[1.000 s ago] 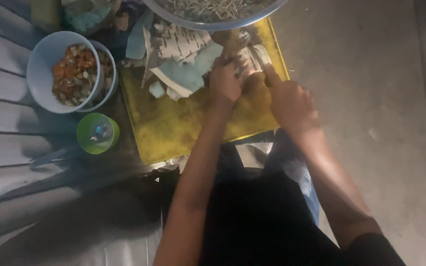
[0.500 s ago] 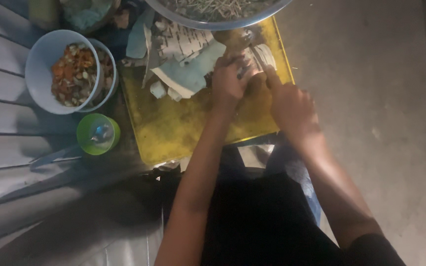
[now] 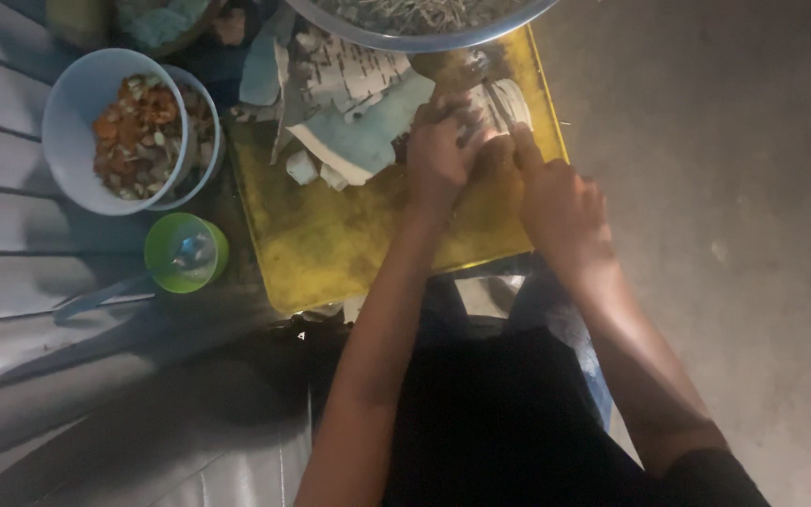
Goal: The person slices a white food item into thin strips using a knife on a yellow stool.
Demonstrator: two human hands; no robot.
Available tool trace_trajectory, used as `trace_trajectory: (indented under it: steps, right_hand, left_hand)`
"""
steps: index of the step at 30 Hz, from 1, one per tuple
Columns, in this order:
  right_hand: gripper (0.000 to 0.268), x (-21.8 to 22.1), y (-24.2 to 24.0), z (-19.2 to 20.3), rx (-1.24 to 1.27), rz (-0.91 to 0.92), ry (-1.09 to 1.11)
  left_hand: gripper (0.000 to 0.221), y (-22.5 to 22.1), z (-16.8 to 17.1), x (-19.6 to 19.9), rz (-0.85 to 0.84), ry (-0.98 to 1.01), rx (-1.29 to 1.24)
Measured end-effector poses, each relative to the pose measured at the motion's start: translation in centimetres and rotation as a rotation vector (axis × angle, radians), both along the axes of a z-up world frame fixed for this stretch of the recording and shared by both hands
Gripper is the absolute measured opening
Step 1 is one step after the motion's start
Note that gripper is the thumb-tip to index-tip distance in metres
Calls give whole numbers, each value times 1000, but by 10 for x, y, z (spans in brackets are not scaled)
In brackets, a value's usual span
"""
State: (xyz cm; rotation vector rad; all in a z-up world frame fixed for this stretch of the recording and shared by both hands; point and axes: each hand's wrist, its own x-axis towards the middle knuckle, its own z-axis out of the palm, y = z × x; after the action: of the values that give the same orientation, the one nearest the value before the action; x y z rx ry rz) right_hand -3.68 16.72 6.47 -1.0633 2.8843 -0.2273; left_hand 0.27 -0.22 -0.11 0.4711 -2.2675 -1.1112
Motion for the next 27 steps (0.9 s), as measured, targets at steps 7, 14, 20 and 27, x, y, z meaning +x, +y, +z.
trace_trajectory:
  steps: [7,14,20,27]
  right_hand:
    - [52,-13,-2,11,13,15,-166]
    - [50,-10,9,19,-30,19,-213]
    - [53,-4,18,28,-64,12,-254]
    - [49,2,29,32,90,-49,-269]
  left_hand:
    - [28,-1,-4,-3,12,-10,-85]
    - [30,-1,-11,-5,45,-52,-105]
    - [27,1,-10,-7,61,-71,-78]
    - [28,2,-6,-4,62,-52,-108]
